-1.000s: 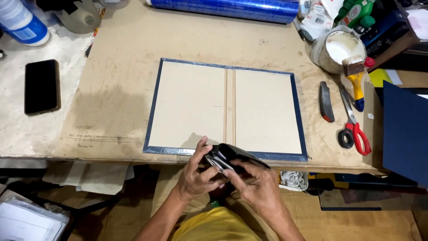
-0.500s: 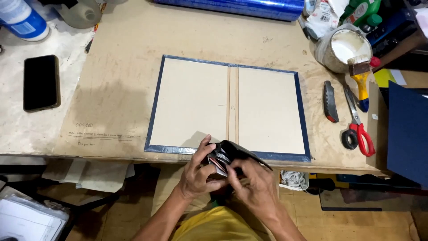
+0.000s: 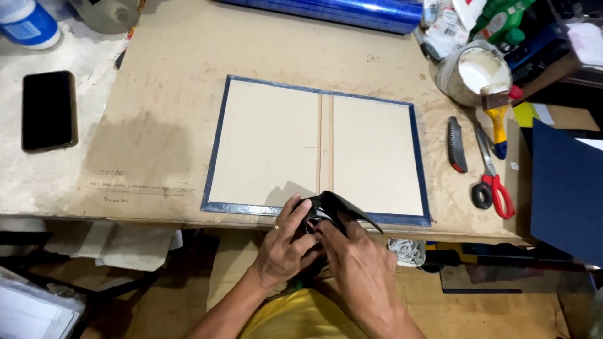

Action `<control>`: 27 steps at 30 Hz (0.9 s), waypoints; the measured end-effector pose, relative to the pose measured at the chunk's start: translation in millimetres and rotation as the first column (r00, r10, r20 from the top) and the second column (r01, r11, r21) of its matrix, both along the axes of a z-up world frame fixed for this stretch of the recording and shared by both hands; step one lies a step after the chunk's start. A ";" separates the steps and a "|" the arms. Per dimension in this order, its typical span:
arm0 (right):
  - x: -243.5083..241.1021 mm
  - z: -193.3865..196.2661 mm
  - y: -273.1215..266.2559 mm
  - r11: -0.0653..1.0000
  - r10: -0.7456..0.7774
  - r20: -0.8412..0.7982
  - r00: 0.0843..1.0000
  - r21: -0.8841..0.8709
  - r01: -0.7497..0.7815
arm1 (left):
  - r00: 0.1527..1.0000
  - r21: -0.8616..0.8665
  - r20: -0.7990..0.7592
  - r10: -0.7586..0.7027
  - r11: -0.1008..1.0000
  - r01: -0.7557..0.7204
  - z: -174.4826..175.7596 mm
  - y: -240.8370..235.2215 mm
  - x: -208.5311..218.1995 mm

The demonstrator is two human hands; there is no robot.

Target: The person handles money from a wallet and then manually smooths a clear plastic film over a cardboard folder to laminate it.

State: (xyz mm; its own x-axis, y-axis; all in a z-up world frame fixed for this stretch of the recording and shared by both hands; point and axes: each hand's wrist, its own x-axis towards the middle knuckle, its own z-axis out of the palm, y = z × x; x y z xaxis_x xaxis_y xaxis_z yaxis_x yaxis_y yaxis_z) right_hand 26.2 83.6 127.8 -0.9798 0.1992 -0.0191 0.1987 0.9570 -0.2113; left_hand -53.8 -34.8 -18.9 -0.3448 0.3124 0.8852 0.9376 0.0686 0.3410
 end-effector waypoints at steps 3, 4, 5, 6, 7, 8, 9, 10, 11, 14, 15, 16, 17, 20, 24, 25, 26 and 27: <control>-6.6 -16.0 9.4 0.985 0.127 -0.127 0.984 0.136 -0.110 | 0.999 -0.043 -0.005 0.053 0.998 -0.053 5.3 -0.2 1.3; -8.5 -25.8 14.5 0.951 0.265 -0.289 0.920 0.234 -0.200 | 0.996 -0.075 -0.009 0.083 0.994 -0.084 7.5 -0.9 2.0; -8.1 -19.9 15.7 0.949 0.268 -0.294 0.918 0.243 -0.199 | 0.996 -0.066 -0.017 0.084 0.994 -0.085 7.0 0.7 0.9; -7.6 -13.9 16.9 0.977 0.214 -0.305 0.928 0.088 -0.196 | 0.995 -0.081 0.025 0.095 0.992 -0.092 6.6 2.3 -0.1; -6.8 -7.8 18.9 0.980 0.158 -0.307 0.939 -0.068 -0.187 | 0.992 -0.095 0.069 0.102 0.991 -0.095 6.0 5.2 -1.1; -2.5 -10.2 23.1 0.981 0.158 -0.312 0.937 -0.058 -0.185 | 0.993 -0.086 0.062 0.099 0.992 -0.094 12.4 0.5 -4.1; 1.1 -11.6 28.9 0.935 0.026 -0.414 0.910 -0.312 -0.169 | 0.976 -0.099 0.166 0.139 0.987 -0.124 19.2 -1.9 -8.0; 4.7 -13.1 35.7 0.821 -0.125 -0.474 0.872 -0.543 -0.178 | 0.947 -0.117 0.267 0.176 0.982 -0.150 25.7 -3.6 -11.9; 9.1 -19.3 44.2 0.830 -0.131 -0.481 0.867 -0.531 -0.169 | 0.951 -0.103 0.264 0.159 0.985 -0.136 38.3 -7.1 -16.1; 20.1 -41.1 69.2 0.470 -0.438 -0.308 0.845 -0.880 -0.077 | 0.903 -0.168 0.258 0.342 0.937 -0.307 69.8 -16.8 -33.7; 21.6 -52.4 75.3 0.306 -0.494 -0.224 0.840 -0.949 -0.073 | 0.833 -0.398 0.387 0.395 0.886 -0.236 74.4 -22.1 -40.7; 23.2 -64.1 81.4 0.134 -0.535 -0.134 0.834 -0.988 -0.073 | 0.738 -0.596 0.482 0.472 0.794 -0.119 78.4 -27.4 -48.0; 24.6 -64.6 81.9 0.134 -0.541 -0.133 0.830 -0.988 -0.071 | 0.741 -0.596 0.483 0.467 0.795 -0.113 82.5 -26.8 -45.4; 25.2 -64.0 80.0 -0.019 -0.574 -0.071 0.815 -0.995 -0.101 | 0.735 -0.660 0.441 0.515 0.741 -0.123 88.9 -21.9 -30.3; 28.8 -66.5 74.5 0.054 -0.586 -0.101 0.804 -0.995 -0.085 | 0.861 -0.143 0.484 0.155 0.985 -0.097 91.0 0.9 22.2; 29.5 -68.8 73.9 0.068 -0.571 -0.130 0.811 -0.992 -0.111 | 0.804 -0.019 0.594 -0.001 1.000 0.015 94.9 7.8 35.6; 31.6 -66.7 71.4 0.064 -0.567 -0.126 0.814 -0.992 -0.109 | 0.803 -0.022 0.596 0.005 1.000 0.010 93.6 12.9 40.1; 33.7 -64.4 69.0 0.087 -0.566 -0.129 0.814 -0.991 -0.097 | 0.754 0.001 0.656 -0.011 1.000 0.014 92.3 18.2 44.1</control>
State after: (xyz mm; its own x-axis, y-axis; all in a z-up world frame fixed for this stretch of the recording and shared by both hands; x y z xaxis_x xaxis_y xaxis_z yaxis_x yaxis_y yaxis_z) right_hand 60.0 152.6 63.4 -0.8279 0.5563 -0.0712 -0.0521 -0.2027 -0.9778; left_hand -9.7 -16.6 73.3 -0.8368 0.3235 0.4418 0.4843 0.0609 0.8728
